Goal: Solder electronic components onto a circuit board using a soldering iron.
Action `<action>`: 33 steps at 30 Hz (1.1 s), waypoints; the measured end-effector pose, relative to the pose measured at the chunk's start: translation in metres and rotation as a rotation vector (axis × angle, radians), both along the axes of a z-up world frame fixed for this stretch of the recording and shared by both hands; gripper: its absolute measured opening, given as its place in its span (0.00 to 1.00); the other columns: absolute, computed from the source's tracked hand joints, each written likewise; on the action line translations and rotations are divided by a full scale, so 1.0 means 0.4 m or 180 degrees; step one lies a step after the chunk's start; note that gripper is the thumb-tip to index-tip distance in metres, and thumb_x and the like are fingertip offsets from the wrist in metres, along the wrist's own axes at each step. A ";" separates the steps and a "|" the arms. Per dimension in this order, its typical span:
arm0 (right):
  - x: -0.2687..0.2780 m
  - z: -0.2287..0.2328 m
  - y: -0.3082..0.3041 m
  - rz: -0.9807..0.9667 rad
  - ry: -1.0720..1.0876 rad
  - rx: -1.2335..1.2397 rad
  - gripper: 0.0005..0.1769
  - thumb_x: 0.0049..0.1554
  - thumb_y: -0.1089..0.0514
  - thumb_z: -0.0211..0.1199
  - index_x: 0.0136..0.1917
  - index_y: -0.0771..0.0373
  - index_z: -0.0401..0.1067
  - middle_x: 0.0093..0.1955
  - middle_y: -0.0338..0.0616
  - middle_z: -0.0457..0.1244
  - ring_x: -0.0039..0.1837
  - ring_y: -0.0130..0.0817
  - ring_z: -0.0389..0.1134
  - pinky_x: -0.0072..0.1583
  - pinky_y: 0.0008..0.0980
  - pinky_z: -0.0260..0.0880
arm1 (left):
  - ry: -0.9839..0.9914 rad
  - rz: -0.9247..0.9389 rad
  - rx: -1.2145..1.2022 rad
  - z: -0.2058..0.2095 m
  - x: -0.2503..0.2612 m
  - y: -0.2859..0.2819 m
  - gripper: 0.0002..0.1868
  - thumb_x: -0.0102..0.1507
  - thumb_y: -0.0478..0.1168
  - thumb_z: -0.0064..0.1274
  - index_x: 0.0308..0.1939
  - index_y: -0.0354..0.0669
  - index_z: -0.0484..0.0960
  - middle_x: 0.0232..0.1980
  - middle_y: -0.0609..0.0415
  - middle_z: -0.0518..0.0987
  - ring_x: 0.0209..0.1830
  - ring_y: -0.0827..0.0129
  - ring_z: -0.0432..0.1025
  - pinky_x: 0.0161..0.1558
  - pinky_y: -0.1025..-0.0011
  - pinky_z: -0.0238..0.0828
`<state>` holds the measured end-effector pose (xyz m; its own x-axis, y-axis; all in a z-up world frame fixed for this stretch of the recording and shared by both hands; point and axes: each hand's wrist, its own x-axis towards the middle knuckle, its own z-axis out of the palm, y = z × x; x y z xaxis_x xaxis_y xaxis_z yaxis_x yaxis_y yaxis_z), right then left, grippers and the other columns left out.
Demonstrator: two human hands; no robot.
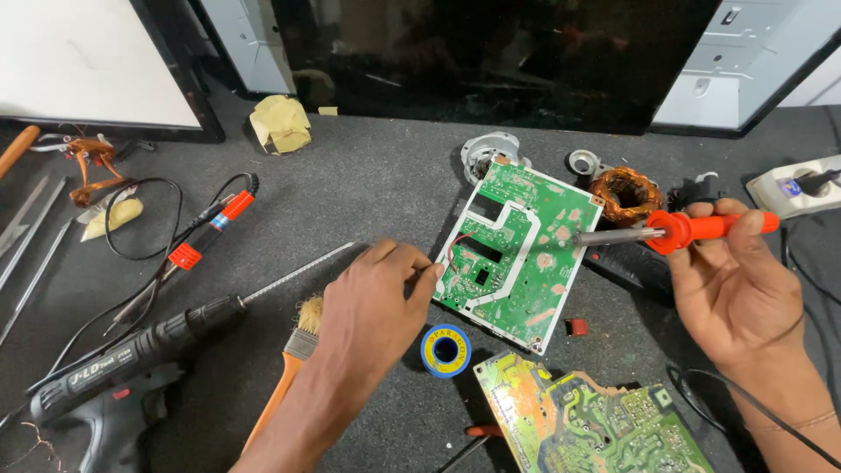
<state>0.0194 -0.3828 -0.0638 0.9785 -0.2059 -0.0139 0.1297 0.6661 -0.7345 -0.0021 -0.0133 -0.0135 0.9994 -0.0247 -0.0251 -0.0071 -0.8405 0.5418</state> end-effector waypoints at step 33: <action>0.013 -0.013 -0.023 0.0090 -0.0119 -0.0200 0.15 0.63 0.49 0.69 0.60 0.54 0.75 0.59 0.38 0.68 0.66 0.26 0.71 0.69 0.30 0.77 | 0.0623 0.0206 -0.0629 0.043 -0.005 -0.012 0.18 0.65 0.57 0.51 0.51 0.54 0.79 0.48 0.62 0.87 0.49 0.62 0.80 0.47 0.55 0.73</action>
